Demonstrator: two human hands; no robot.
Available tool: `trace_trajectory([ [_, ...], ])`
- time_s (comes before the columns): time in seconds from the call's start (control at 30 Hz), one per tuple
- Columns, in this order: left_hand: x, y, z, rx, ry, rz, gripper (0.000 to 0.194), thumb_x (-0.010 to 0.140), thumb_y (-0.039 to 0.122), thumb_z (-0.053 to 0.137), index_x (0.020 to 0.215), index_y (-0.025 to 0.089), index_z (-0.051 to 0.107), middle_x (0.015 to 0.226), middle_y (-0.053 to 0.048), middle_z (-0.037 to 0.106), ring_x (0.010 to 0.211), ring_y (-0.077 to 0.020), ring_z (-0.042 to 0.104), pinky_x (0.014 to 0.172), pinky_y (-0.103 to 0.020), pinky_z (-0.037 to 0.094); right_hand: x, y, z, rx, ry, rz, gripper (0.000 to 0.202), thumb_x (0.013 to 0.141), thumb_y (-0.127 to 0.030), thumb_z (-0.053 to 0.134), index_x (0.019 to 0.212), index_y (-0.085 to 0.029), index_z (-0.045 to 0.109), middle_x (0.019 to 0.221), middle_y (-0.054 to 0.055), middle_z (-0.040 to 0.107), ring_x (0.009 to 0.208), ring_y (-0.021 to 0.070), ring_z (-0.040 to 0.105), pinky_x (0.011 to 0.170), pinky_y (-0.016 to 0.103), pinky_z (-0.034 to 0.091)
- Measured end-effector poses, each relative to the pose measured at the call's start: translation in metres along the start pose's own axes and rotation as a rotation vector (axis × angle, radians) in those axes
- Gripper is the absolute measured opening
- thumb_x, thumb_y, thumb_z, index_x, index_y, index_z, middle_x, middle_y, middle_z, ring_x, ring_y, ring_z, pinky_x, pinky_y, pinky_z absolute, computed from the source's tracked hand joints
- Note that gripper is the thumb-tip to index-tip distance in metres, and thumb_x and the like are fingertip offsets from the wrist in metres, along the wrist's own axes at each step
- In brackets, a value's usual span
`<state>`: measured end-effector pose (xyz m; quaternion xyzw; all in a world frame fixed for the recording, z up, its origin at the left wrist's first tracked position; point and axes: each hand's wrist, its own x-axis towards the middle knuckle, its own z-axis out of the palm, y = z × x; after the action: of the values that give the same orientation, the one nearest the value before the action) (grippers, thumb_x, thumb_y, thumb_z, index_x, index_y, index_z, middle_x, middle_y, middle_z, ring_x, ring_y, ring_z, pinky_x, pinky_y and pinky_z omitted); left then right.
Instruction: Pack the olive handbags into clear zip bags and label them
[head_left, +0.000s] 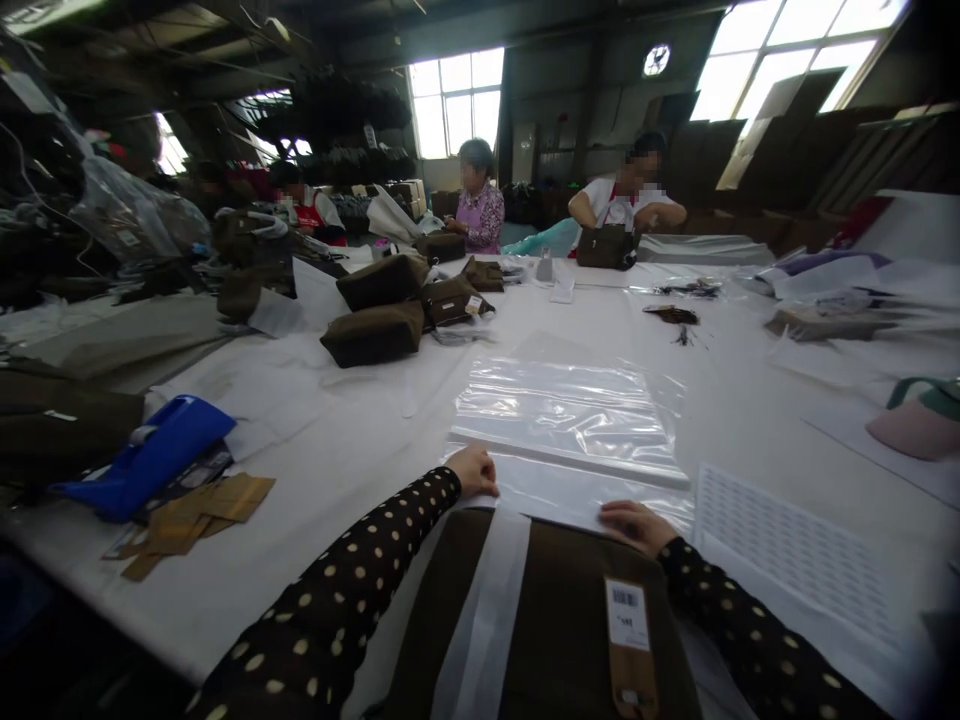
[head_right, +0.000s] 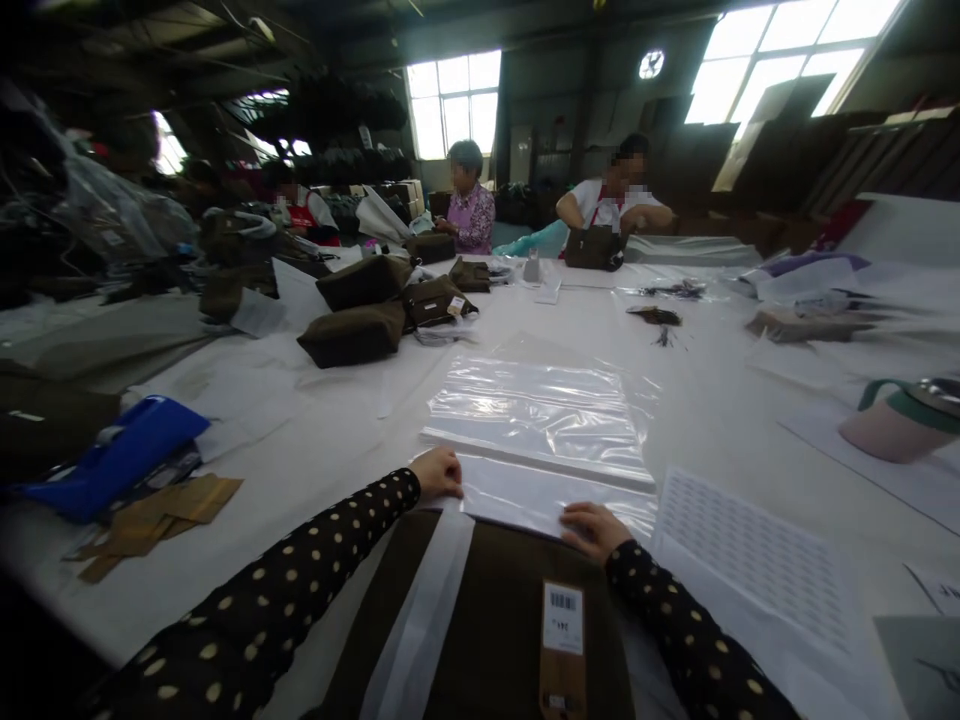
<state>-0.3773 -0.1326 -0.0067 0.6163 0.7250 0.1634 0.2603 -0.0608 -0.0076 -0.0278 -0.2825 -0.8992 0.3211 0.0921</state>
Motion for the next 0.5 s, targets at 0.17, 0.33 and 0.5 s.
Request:
trace_trajectory([
  [0.17, 0.03, -0.007, -0.007, 0.086, -0.129, -0.038, 0.027, 0.082, 0.037, 0.054, 0.071, 0.014, 0.061, 0.072, -0.001, 0.062, 0.066, -0.0124, 0.057, 0.068, -0.029, 0.045, 0.018, 0.013, 0.014, -0.165, -0.084, -0.039, 0.038, 0.072, -0.045, 0.052, 0.093, -0.019, 0.068, 0.095, 0.01, 0.063, 0.088, 0.0219, 0.06, 0.083, 0.034, 0.046],
  [0.33, 0.024, 0.017, -0.045, 0.132, -0.082, -0.003, 0.039, 0.085, 0.047, 0.04, 0.079, 0.015, 0.063, 0.08, -0.007, 0.065, 0.076, -0.0186, 0.059, 0.07, -0.029, 0.044, 0.034, 0.001, -0.015, -0.174, -0.18, 0.083, 0.036, 0.083, -0.037, 0.035, 0.082, -0.021, 0.067, 0.078, 0.005, 0.068, 0.072, 0.0197, 0.063, 0.071, 0.033, 0.048],
  [0.5, -0.031, 0.046, -0.05, 0.346, 0.074, 0.264, 0.042, 0.073, 0.037, 0.062, 0.109, 0.017, 0.053, 0.105, -0.012, 0.059, 0.099, -0.0268, 0.053, 0.086, -0.037, 0.039, 0.037, -0.02, -0.049, -0.221, -0.246, 0.065, 0.035, 0.085, -0.031, 0.032, 0.078, -0.019, 0.065, 0.072, 0.005, 0.068, 0.065, 0.0181, 0.062, 0.066, 0.031, 0.046],
])
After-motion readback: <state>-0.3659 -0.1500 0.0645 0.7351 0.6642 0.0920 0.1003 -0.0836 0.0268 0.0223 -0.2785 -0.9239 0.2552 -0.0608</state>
